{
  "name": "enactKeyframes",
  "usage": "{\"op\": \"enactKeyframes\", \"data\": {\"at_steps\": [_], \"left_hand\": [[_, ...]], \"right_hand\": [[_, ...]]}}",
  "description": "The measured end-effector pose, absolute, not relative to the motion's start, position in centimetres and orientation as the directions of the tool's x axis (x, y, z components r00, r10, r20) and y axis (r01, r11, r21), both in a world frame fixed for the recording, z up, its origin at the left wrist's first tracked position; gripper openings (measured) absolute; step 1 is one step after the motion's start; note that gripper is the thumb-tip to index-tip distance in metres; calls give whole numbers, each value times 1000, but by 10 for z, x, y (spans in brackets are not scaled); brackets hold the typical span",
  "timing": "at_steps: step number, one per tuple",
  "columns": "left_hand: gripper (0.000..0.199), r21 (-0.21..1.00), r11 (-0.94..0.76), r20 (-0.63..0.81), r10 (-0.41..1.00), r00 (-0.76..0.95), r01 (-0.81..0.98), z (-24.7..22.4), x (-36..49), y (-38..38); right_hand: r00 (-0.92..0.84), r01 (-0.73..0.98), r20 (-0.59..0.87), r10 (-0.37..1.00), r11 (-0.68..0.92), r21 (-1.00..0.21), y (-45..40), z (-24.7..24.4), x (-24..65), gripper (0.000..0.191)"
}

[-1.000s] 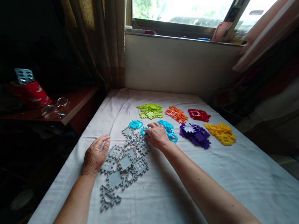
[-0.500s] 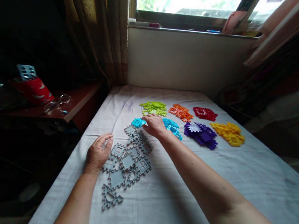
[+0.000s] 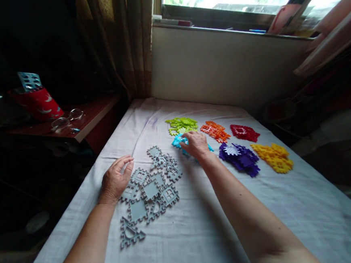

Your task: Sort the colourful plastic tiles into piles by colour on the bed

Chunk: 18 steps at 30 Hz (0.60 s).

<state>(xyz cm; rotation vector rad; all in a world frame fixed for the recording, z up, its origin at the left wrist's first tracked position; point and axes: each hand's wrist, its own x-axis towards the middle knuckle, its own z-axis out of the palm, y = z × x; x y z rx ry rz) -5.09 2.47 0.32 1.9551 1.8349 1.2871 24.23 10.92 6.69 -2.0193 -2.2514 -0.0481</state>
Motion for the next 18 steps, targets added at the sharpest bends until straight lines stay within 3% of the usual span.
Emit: {"op": "enactKeyframes", "data": {"at_steps": [6, 10, 18], "left_hand": [[38, 645, -247, 473, 872, -124, 723, 3, -50, 25], [38, 647, -247, 474, 871, -127, 722, 4, -50, 25], [38, 654, -244, 472, 871, -134, 716, 4, -51, 25]], "right_hand": [[-72, 996, 35, 997, 71, 48, 101, 79, 264, 34], [-134, 991, 57, 989, 132, 23, 105, 77, 241, 35], [-229, 969, 8, 973, 227, 99, 116, 60, 214, 30]]}}
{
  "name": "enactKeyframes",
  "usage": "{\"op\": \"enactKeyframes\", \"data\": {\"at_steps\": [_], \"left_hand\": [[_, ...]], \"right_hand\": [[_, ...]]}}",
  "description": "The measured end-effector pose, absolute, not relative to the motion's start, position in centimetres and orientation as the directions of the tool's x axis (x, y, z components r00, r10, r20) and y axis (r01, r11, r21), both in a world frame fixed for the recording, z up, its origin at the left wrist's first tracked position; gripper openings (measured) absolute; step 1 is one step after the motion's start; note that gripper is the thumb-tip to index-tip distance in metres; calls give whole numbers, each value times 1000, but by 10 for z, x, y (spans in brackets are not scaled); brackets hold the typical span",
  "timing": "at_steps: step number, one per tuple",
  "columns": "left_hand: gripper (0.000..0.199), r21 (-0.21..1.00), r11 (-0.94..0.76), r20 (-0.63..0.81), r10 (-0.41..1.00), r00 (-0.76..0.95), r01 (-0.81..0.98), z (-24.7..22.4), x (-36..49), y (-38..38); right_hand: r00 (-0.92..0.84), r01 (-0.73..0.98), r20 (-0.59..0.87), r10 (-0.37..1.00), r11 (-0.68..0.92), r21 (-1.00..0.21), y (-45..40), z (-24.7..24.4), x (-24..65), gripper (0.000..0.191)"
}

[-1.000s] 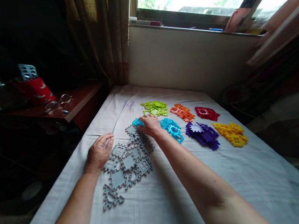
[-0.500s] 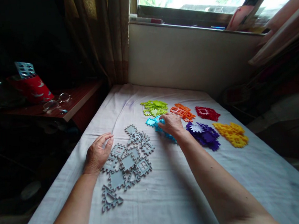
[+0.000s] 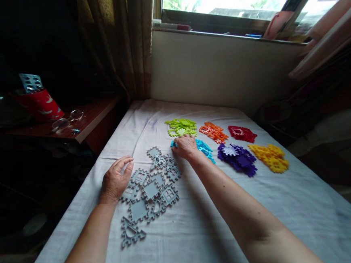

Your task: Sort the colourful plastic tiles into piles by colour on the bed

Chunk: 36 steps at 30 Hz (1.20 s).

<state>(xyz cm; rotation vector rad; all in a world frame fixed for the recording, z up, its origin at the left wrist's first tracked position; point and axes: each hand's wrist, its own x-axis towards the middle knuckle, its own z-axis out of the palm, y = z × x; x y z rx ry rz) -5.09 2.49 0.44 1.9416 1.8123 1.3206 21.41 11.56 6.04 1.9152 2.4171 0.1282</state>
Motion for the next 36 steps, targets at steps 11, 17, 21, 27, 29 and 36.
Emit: {"op": "enactKeyframes", "data": {"at_steps": [11, 17, 21, 27, 29, 36], "left_hand": [[38, 647, -248, 475, 871, -126, 722, 3, -51, 25], [38, 639, -255, 484, 867, -121, 726, 3, -50, 26], [38, 631, -261, 507, 852, -133, 731, 3, -50, 26], [38, 581, -303, 561, 821, -102, 755, 5, -49, 26], [38, 569, -310, 567, 819, -90, 762, 5, -49, 26], [37, 453, -350, 597, 802, 13, 820, 8, -46, 24]], "right_hand": [[-12, 979, 210, 978, 54, -197, 99, 61, 245, 37], [67, 984, 298, 952, -15, -175, 86, 63, 265, 37], [-122, 966, 326, 937, 187, -176, 82, 59, 238, 37], [-349, 878, 120, 929, 369, -304, 83, 40, 166, 49], [-378, 867, 73, 923, 381, -322, 78, 38, 154, 46], [-501, 784, 117, 857, 507, -358, 29, 41, 156, 35]]}}
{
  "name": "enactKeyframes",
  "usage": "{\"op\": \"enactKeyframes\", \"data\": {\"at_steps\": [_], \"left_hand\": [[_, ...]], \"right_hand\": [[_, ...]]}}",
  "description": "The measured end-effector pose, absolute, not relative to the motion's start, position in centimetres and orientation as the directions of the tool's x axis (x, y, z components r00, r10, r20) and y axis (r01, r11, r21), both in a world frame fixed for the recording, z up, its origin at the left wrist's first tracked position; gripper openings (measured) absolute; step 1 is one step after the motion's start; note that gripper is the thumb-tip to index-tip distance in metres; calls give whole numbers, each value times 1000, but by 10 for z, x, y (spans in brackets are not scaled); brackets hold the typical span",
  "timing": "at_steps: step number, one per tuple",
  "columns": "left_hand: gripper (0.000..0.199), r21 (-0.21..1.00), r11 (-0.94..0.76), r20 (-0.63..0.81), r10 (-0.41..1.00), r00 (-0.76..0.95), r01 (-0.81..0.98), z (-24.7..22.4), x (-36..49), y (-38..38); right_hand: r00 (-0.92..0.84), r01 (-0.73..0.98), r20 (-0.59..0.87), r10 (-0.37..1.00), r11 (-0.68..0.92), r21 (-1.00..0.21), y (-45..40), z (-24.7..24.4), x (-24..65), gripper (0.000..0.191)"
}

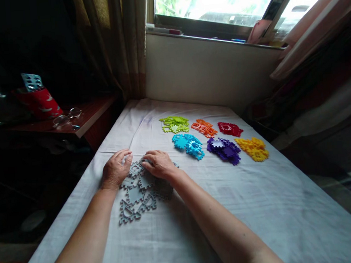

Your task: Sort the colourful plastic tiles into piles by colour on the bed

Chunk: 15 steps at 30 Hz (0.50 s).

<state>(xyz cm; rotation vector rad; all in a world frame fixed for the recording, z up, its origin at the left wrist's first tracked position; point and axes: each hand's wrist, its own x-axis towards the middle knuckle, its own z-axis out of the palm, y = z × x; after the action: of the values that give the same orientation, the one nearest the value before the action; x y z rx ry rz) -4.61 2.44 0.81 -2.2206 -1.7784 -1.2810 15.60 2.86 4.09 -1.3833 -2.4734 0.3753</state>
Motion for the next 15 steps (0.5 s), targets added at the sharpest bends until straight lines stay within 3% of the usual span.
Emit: {"op": "enactKeyframes", "data": {"at_steps": [5, 11, 15], "left_hand": [[41, 338, -367, 596, 796, 105, 867, 19, -39, 13], [58, 268, -213, 267, 953, 140, 940, 24, -27, -10], [78, 197, -193, 186, 970, 157, 961, 16, -9, -46]], "right_hand": [[-369, 821, 238, 898, 435, -370, 1, 35, 197, 32], [-189, 840, 255, 948, 291, -458, -20, 15, 253, 35], [-165, 845, 226, 960, 256, -469, -26, 15, 250, 46]]}}
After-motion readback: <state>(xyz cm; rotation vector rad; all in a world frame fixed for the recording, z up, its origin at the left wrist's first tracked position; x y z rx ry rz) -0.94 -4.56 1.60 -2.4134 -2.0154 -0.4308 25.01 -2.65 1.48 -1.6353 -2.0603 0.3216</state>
